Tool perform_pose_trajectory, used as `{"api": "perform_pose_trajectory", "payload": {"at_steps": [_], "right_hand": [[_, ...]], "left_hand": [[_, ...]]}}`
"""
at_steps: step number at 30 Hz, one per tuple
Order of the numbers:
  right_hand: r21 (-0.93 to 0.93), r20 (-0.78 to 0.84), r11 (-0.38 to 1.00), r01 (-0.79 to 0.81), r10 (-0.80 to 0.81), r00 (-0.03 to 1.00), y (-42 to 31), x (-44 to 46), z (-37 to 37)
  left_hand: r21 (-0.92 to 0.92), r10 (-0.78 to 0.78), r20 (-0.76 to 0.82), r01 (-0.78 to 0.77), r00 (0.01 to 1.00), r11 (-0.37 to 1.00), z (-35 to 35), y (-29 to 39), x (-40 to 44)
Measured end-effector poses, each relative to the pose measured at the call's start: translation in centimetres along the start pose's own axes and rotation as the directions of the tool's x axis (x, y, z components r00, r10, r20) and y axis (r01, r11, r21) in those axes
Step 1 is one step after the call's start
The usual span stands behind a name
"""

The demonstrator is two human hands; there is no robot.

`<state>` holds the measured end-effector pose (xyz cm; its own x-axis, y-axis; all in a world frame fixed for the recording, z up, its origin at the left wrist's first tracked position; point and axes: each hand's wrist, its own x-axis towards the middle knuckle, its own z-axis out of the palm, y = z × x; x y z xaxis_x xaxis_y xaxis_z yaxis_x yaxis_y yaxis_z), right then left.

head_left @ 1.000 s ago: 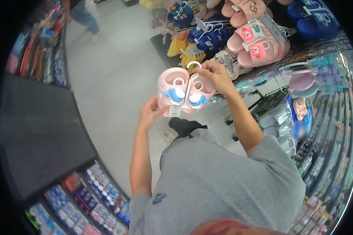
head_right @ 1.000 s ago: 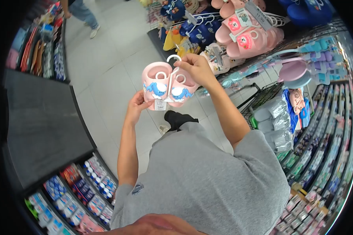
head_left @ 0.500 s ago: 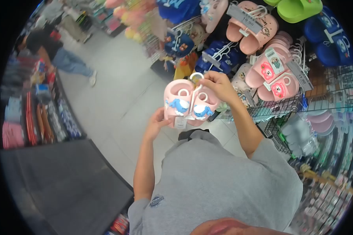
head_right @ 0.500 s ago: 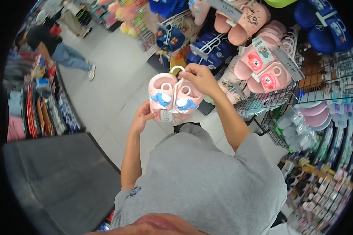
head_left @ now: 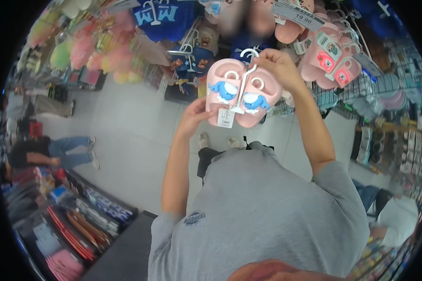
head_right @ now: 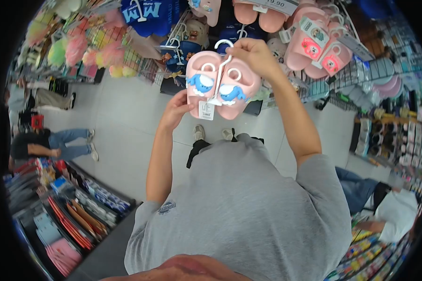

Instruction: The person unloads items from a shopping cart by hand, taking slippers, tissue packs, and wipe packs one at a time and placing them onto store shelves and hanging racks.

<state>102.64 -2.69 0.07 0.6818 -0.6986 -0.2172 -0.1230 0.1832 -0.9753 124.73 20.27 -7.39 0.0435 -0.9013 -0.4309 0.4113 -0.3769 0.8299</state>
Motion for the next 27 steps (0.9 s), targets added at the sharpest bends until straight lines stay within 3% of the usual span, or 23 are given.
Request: {"api": "perform_pose_trajectory", "payload": {"at_steps": [2, 4, 8, 16, 21, 27], "right_hand": [[-0.058, -0.102, 0.997, -0.055, 0.049, 0.994, -0.5, 0.2, 0.1], [0.043, -0.156, 0.997, -0.059, 0.065, 0.986, 0.2, 0.1, -0.4], [0.027, -0.274, 0.993, -0.117, 0.120, 0.954, -0.5, -0.3, 0.6], [-0.063, -0.394, 0.972, -0.225, 0.183, 0.901, 1.4, -1.5, 1.5], [-0.195, -0.467, 0.955, -0.221, 0.108, 0.877, 4.3, -1.3, 1.3], [-0.268, -0.503, 0.936, -0.226, 0.064, 0.862, 4.0, -1.4, 2.6]], "left_hand": [[0.011, -0.026, 0.075, 0.025, 0.997, 1.000, -1.8, 1.1, 1.9], [0.003, -0.055, 0.128, 0.055, 0.990, 0.998, -2.0, 0.6, 3.2], [-0.007, -0.102, 0.227, 0.106, 0.969, 0.994, -3.4, 2.6, 4.8], [-0.029, -0.190, 0.362, 0.215, 0.912, 0.976, -4.6, 0.4, 7.2], [-0.052, -0.207, 0.457, 0.258, 0.865, 0.965, -5.7, -1.3, 8.8], [-0.032, -0.202, 0.450, 0.241, 0.870, 0.970, -5.7, -2.4, 8.9]]}}
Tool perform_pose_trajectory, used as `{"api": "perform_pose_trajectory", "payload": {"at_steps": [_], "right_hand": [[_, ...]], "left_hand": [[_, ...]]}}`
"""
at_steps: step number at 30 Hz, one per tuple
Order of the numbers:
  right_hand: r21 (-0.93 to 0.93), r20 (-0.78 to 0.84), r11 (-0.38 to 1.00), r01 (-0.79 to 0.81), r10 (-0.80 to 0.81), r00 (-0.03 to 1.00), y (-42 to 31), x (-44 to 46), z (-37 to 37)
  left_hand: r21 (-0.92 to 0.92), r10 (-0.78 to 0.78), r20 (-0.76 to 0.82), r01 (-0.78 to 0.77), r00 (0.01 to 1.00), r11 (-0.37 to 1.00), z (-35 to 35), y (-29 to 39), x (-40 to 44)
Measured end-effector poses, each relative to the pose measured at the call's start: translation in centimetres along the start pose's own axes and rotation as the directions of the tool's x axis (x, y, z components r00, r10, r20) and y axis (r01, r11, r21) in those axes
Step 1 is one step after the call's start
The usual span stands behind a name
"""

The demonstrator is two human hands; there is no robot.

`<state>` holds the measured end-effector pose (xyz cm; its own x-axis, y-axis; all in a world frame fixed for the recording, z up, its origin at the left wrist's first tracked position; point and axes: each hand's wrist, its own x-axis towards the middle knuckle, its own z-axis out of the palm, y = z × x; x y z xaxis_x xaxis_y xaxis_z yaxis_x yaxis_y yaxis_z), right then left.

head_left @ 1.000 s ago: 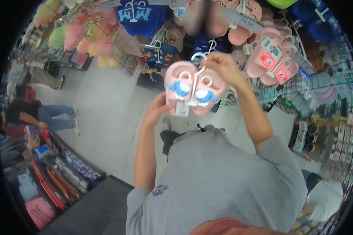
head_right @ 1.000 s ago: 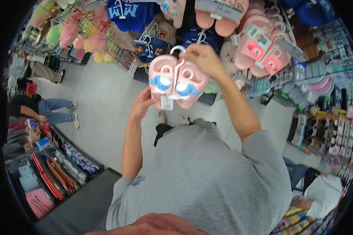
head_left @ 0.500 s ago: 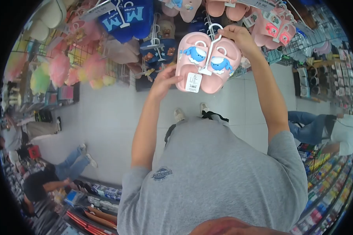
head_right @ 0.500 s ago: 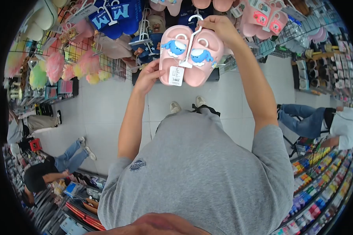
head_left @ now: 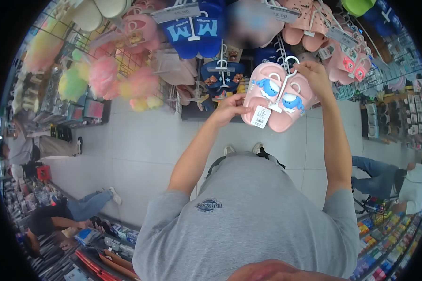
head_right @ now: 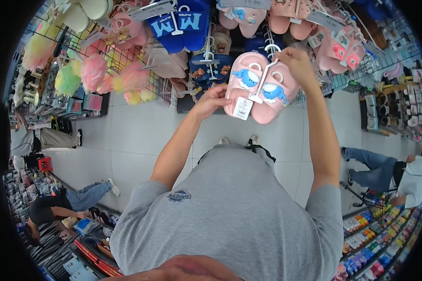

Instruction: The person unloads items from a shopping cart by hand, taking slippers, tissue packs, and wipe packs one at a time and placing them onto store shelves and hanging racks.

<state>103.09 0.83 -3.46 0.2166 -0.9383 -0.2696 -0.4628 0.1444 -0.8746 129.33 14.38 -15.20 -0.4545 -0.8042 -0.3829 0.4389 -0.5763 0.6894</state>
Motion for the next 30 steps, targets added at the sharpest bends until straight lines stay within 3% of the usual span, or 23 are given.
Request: {"api": "perform_pose_trajectory", "payload": {"at_steps": [6, 11, 13, 17, 21, 22, 27, 30], "right_hand": [[0.029, -0.012, 0.984, 0.178, -0.178, 0.984, -0.7, 0.9, 0.3], [-0.146, -0.027, 0.968, 0.204, -0.210, 0.977, -2.8, 6.1, 0.9], [-0.163, -0.144, 0.949, 0.270, -0.294, 0.945, -5.3, 6.4, 1.5], [-0.126, -0.174, 0.904, 0.410, -0.427, 0.888, -5.0, 9.4, 1.5], [-0.194, -0.267, 0.901, 0.388, -0.429, 0.863, -3.4, 11.5, 1.4], [-0.126, -0.252, 0.829, 0.545, -0.558, 0.790, -2.3, 12.3, 1.4], [-0.131, -0.279, 0.797, 0.590, -0.600, 0.749, -4.1, 12.6, 1.6], [-0.167, -0.248, 0.854, 0.493, -0.520, 0.817, -5.1, 14.1, 2.1]], "left_hand": [[0.167, 0.149, -0.079, -0.134, 0.986, 0.977, -0.2, 0.6, 0.6], [0.296, 0.276, -0.148, -0.224, 0.950, 0.928, -2.1, 5.7, 2.4], [0.375, 0.330, -0.167, -0.250, 0.929, 0.893, -2.5, 7.3, 3.4], [0.381, 0.357, -0.209, -0.260, 0.910, 0.887, -2.2, 9.4, 5.1], [0.342, 0.363, -0.250, -0.269, 0.897, 0.900, -2.5, 10.0, 6.3], [0.348, 0.372, -0.263, -0.272, 0.890, 0.897, -2.5, 10.3, 6.4], [0.329, 0.380, -0.282, -0.283, 0.881, 0.901, -3.4, 10.8, 7.6], [0.294, 0.392, -0.313, -0.305, 0.865, 0.906, -3.7, 10.9, 8.4]]}}
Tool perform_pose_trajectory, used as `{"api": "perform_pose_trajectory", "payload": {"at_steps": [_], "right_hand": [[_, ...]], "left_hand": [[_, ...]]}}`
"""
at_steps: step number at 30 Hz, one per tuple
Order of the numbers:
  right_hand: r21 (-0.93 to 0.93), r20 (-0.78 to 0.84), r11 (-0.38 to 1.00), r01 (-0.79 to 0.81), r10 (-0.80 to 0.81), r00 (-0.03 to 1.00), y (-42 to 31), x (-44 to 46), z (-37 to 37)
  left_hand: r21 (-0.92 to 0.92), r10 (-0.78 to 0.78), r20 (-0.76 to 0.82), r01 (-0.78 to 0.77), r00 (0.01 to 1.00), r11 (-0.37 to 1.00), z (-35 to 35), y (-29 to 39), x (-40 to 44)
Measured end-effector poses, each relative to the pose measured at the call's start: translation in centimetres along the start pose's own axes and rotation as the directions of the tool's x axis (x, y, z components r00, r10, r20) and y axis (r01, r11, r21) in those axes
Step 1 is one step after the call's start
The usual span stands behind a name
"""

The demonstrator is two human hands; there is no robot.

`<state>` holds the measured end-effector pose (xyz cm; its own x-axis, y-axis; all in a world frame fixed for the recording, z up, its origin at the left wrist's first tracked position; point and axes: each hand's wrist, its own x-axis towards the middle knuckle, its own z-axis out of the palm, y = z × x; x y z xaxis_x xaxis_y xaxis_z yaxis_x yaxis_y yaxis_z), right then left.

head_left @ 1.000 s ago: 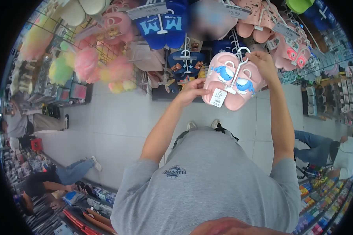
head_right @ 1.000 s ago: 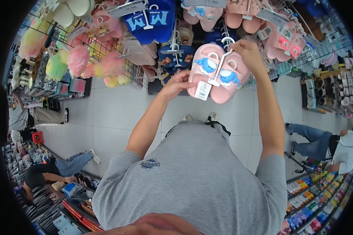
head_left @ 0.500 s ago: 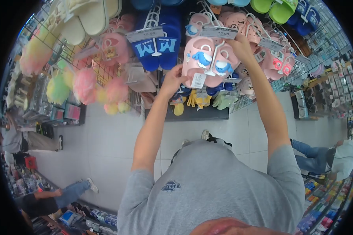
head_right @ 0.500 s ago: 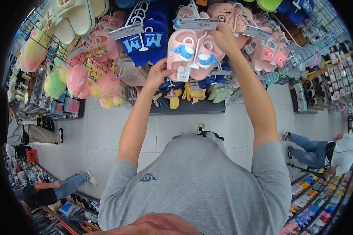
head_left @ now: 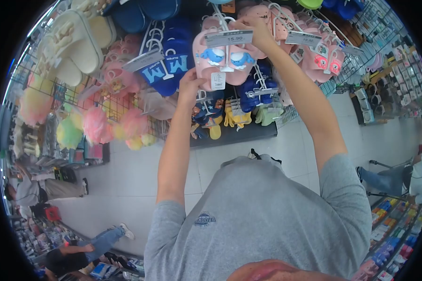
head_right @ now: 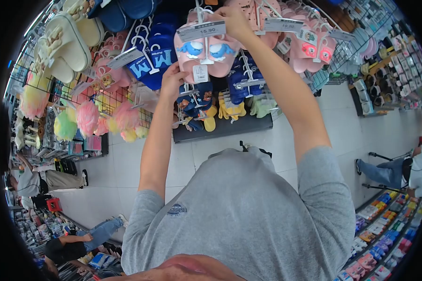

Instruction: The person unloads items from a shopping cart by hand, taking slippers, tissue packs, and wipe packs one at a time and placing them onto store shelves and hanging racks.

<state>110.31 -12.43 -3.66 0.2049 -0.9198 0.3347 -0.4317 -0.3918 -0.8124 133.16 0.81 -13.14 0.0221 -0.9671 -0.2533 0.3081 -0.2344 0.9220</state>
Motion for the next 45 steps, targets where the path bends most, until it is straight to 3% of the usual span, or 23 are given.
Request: {"api": "perform_pose_trajectory", "payload": {"at_steps": [7, 9, 14, 15, 17, 20, 21, 23, 25, 26, 28, 29, 30, 31, 33, 34, 35, 36, 37, 39, 41, 43, 45], "right_hand": [[0.058, 0.050, 0.998, -0.006, 0.003, 0.999, 1.1, 1.2, 1.2], [0.138, 0.114, 0.982, 0.131, -0.147, 0.983, 2.2, 0.8, 1.2], [-0.040, 0.100, 0.962, 0.269, -0.265, 0.959, 1.7, -0.9, 0.8], [-0.180, -0.012, 0.886, 0.427, -0.436, 0.900, 1.5, -1.2, 0.9], [-0.206, -0.075, 0.942, 0.264, -0.285, 0.956, -0.7, -3.8, 0.3], [-0.268, -0.438, 0.901, 0.342, -0.430, 0.789, -1.4, -7.8, -0.2], [-0.366, -0.343, 0.892, 0.266, -0.395, 0.852, 2.3, -10.3, -0.9], [-0.128, -0.423, 0.991, -0.024, -0.032, 0.906, 2.6, -16.5, -2.6], [-0.203, -0.460, 0.960, -0.190, 0.078, 0.884, 6.2, -24.2, -4.1], [-0.140, -0.370, 0.902, -0.407, 0.334, 0.867, 9.7, -29.0, -5.6], [-0.225, -0.320, 0.731, -0.644, 0.569, 0.757, 19.5, -41.6, -8.8], [-0.348, -0.081, 0.439, -0.828, 0.866, 0.493, 22.9, -48.2, -12.2], [-0.467, 0.163, 0.294, -0.834, 0.956, 0.246, 27.2, -56.1, -15.6], [-0.506, 0.143, 0.133, -0.852, 0.987, 0.070, 26.8, -62.0, -18.3], [-0.604, 0.089, -0.180, -0.776, 0.953, -0.290, 25.7, -73.1, -23.7], [-0.652, 0.117, -0.093, -0.752, 0.968, -0.220, 24.7, -77.2, -26.0], [-0.165, -0.075, -0.368, -0.915, 0.930, -0.360, 23.2, -78.8, -27.2], [0.106, -0.059, -0.391, -0.914, 0.915, -0.399, 21.2, -80.0, -28.6], [0.368, -0.032, -0.385, -0.846, 0.904, -0.425, 19.7, -81.1, -30.0], [0.418, -0.011, -0.458, -0.785, 0.861, -0.508, 19.3, -84.5, -32.2], [0.468, -0.023, -0.471, -0.748, 0.839, -0.543, 20.2, -86.5, -34.1], [0.495, -0.018, -0.507, -0.706, 0.806, -0.591, 21.3, -87.0, -35.6], [0.533, 0.003, -0.505, -0.679, 0.803, -0.596, 23.4, -86.0, -38.0]], "left_hand": [[-0.008, -0.005, -0.022, 0.005, 1.000, 1.000, -0.3, -2.0, 0.8], [0.016, -0.001, -0.043, 0.001, 0.999, 1.000, -0.2, -2.8, 0.6], [0.081, 0.069, -0.166, -0.056, 0.984, 0.995, -0.1, -6.4, 1.3], [0.067, 0.078, -0.185, -0.066, 0.980, 0.996, 0.2, -7.1, 1.1], [0.224, 0.135, -0.290, -0.071, 0.948, 0.972, 0.1, -9.1, 0.7], [0.262, 0.335, -0.355, -0.251, 0.873, 0.932, 2.1, -10.7, -3.1], [0.265, 0.377, -0.314, -0.301, 0.871, 0.916, 2.3, -11.8, -4.7], [0.265, 0.305, -0.228, -0.242, 0.925, 0.933, 3.7, -13.2, -9.2], [0.076, 0.132, -0.165, -0.121, 0.977, 0.990, 5.5, -16.5, -13.2], [0.085, 0.002, -0.144, 0.011, 0.990, 0.996, 6.0, -19.0, -14.6], [0.301, -0.218, -0.077, 0.231, 0.973, 0.925, 4.3, -28.9, -17.2], [0.497, -0.309, -0.042, 0.289, 0.950, 0.818, 2.9, -33.3, -18.0], [0.604, -0.450, -0.078, 0.401, 0.890, 0.689, 3.3, -33.2, -18.7], [0.695, -0.572, -0.131, 0.487, 0.810, 0.529, 3.7, -33.1, -20.1], [0.948, -0.532, 0.306, -0.304, 0.790, 0.095, -1.0, -40.0, -22.0], [0.865, -0.600, 0.425, -0.499, 0.678, 0.049, -4.4, -44.2, -22.9], [0.897, -0.717, 0.301, -0.442, 0.629, -0.011, -4.2, -43.8, -23.4], [0.910, -0.789, 0.217, -0.412, 0.575, -0.050, -4.4, -44.1, -23.7], [0.995, -0.767, 0.022, 0.064, 0.641, 0.082, -6.6, -47.4, -24.6], [0.697, -0.776, -0.426, 0.716, 0.465, 0.047, 1.8, -43.2, -23.6], [0.603, -0.806, -0.394, 0.786, 0.442, 0.136, 9.2, -42.1, -21.3], [0.666, -0.821, -0.236, 0.702, 0.520, 0.253, 14.6, -45.3, -18.1], [0.953, -0.778, -0.052, 0.264, 0.626, 0.148, 23.1, -47.9, -13.7]]}}
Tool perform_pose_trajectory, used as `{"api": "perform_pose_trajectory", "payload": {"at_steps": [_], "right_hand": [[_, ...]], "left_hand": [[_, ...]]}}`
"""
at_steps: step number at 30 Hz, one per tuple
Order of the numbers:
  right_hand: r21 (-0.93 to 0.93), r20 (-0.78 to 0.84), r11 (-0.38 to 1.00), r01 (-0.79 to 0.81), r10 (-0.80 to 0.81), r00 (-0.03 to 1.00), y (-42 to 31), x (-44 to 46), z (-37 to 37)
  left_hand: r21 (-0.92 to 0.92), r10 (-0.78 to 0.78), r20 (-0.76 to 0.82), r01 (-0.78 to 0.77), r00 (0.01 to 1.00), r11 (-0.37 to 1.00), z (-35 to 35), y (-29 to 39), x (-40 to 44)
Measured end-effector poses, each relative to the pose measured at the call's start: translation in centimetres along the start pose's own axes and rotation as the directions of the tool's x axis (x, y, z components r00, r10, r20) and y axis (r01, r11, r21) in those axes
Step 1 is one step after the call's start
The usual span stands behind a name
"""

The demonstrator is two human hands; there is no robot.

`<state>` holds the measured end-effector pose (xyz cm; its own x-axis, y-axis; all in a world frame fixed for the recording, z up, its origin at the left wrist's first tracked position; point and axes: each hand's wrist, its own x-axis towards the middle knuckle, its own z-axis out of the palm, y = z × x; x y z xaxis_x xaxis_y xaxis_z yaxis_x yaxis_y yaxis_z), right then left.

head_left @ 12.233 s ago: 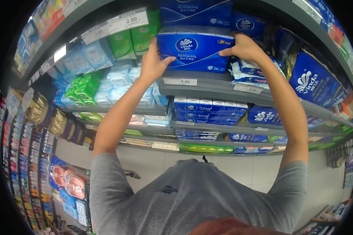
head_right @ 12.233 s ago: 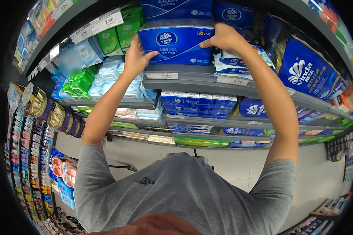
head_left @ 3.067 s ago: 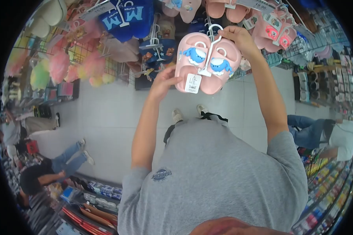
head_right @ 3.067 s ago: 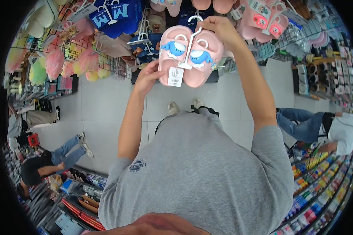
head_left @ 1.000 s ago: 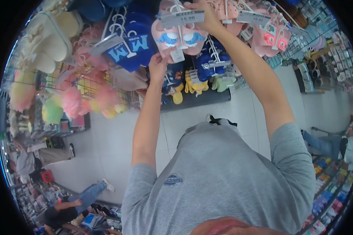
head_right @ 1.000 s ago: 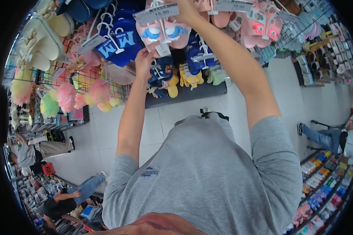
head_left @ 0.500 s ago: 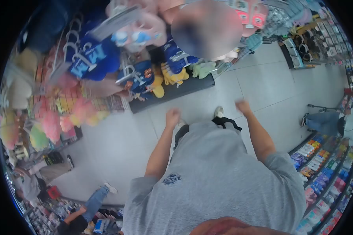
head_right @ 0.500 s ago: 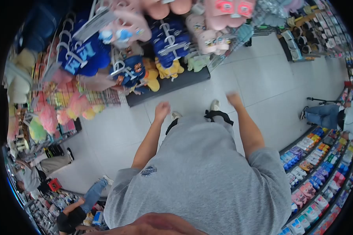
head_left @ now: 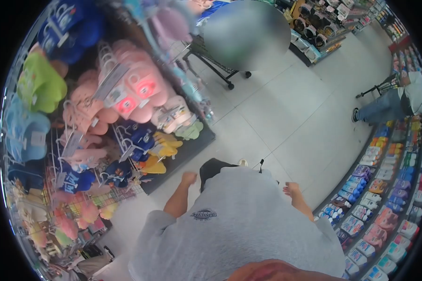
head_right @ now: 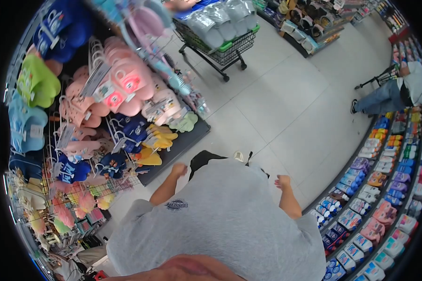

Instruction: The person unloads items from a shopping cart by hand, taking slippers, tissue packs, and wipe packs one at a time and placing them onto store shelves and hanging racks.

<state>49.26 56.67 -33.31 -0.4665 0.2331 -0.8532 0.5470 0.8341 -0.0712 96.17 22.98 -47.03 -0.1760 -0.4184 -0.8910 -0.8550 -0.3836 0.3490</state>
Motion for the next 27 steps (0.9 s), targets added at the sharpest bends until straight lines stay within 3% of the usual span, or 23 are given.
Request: {"api": "perform_pose_trajectory", "payload": {"at_steps": [1, 2, 3, 4, 6, 8, 11, 13, 14, 15, 16, 18, 20, 22, 23, 24, 26, 27], "right_hand": [[-0.002, 0.002, 1.000, 0.003, -0.003, 1.000, -2.0, 0.4, -0.2], [-0.001, 0.055, 0.995, 0.101, -0.101, 0.993, -4.2, 0.9, -0.1], [0.005, 0.109, 0.981, 0.195, -0.195, 0.975, -6.4, 1.3, -0.1], [0.000, 0.137, 0.965, 0.263, -0.261, 0.956, -8.7, 1.9, -0.1], [-0.005, 0.176, 0.946, 0.324, -0.318, 0.932, -13.3, 2.9, -0.2], [-0.026, 0.243, 0.904, 0.426, -0.408, 0.880, -18.9, 4.1, -0.8], [0.033, 0.215, 0.854, 0.519, -0.513, 0.831, -28.2, 5.4, -3.3], [0.055, 0.174, 0.835, 0.548, -0.548, 0.818, -33.8, 7.0, -6.2], [0.087, 0.129, 0.816, 0.571, -0.578, 0.806, -36.9, 7.8, -7.8], [0.104, 0.097, 0.812, 0.575, -0.584, 0.806, -39.4, 7.8, -9.4], [0.089, 0.091, 0.808, 0.583, -0.589, 0.803, -41.2, 8.6, -11.2], [0.090, 0.032, 0.858, 0.505, -0.510, 0.860, -44.4, 10.6, -14.5], [0.078, 0.009, 0.886, 0.457, -0.459, 0.888, -45.9, 12.1, -17.3], [0.065, 0.011, 0.910, 0.410, -0.411, 0.911, -47.4, 14.1, -19.5], [0.060, -0.002, 0.930, 0.364, -0.364, 0.931, -47.7, 15.5, -20.2], [0.055, -0.013, 0.948, 0.314, -0.314, 0.949, -47.4, 16.9, -20.7], [0.076, 0.025, 0.976, 0.202, -0.204, 0.979, -47.5, 19.8, -21.3], [-0.049, 0.069, 0.965, 0.257, -0.254, 0.965, -48.1, 20.1, -21.7]], "left_hand": [[0.033, 0.127, -0.017, -0.126, 0.992, 0.991, 0.0, 5.4, 0.9], [-0.052, 0.301, -0.076, -0.305, 0.951, 0.951, 0.2, 10.3, 2.3], [-0.293, 0.261, -0.099, -0.278, 0.960, 0.915, 0.2, 16.7, 1.1], [-0.408, 0.353, -0.091, -0.359, 0.931, 0.839, 0.5, 21.4, 1.4], [-0.419, 0.434, -0.054, -0.415, 0.899, 0.807, 1.0, 29.1, 2.4], [-0.343, 0.436, -0.017, -0.415, 0.900, 0.843, 1.4, 35.1, 3.0], [-0.286, 0.421, 0.019, -0.399, 0.907, 0.871, 3.3, 39.0, 8.0], [-0.093, 0.362, 0.075, -0.355, 0.929, 0.930, 4.0, 39.9, 11.8], [0.129, 0.346, 0.138, -0.364, 0.928, 0.923, 3.9, 40.4, 14.2], [0.344, 0.315, 0.199, -0.368, 0.928, 0.864, 3.9, 40.4, 16.6], [0.355, 0.336, 0.160, -0.371, 0.928, 0.858, 4.6, 39.1, 18.9], [0.351, 0.366, 0.114, -0.382, 0.924, 0.855, 4.0, 43.3, 20.4], [0.392, 0.026, 0.167, -0.091, 0.986, 0.916, 3.9, 47.8, 21.0], [0.486, 0.230, 0.260, -0.332, 0.938, 0.808, 4.2, 53.4, 23.8], [0.551, 0.368, 0.195, -0.412, 0.909, 0.726, 5.5, 55.0, 26.6], [0.516, 0.469, 0.147, -0.472, 0.871, 0.715, 5.9, 57.9, 26.5], [0.246, 0.409, 0.044, -0.407, 0.911, 0.880, 5.1, 66.9, 23.1], [0.156, 0.456, 0.020, -0.454, 0.890, 0.878, 4.9, 70.3, 22.0]]}}
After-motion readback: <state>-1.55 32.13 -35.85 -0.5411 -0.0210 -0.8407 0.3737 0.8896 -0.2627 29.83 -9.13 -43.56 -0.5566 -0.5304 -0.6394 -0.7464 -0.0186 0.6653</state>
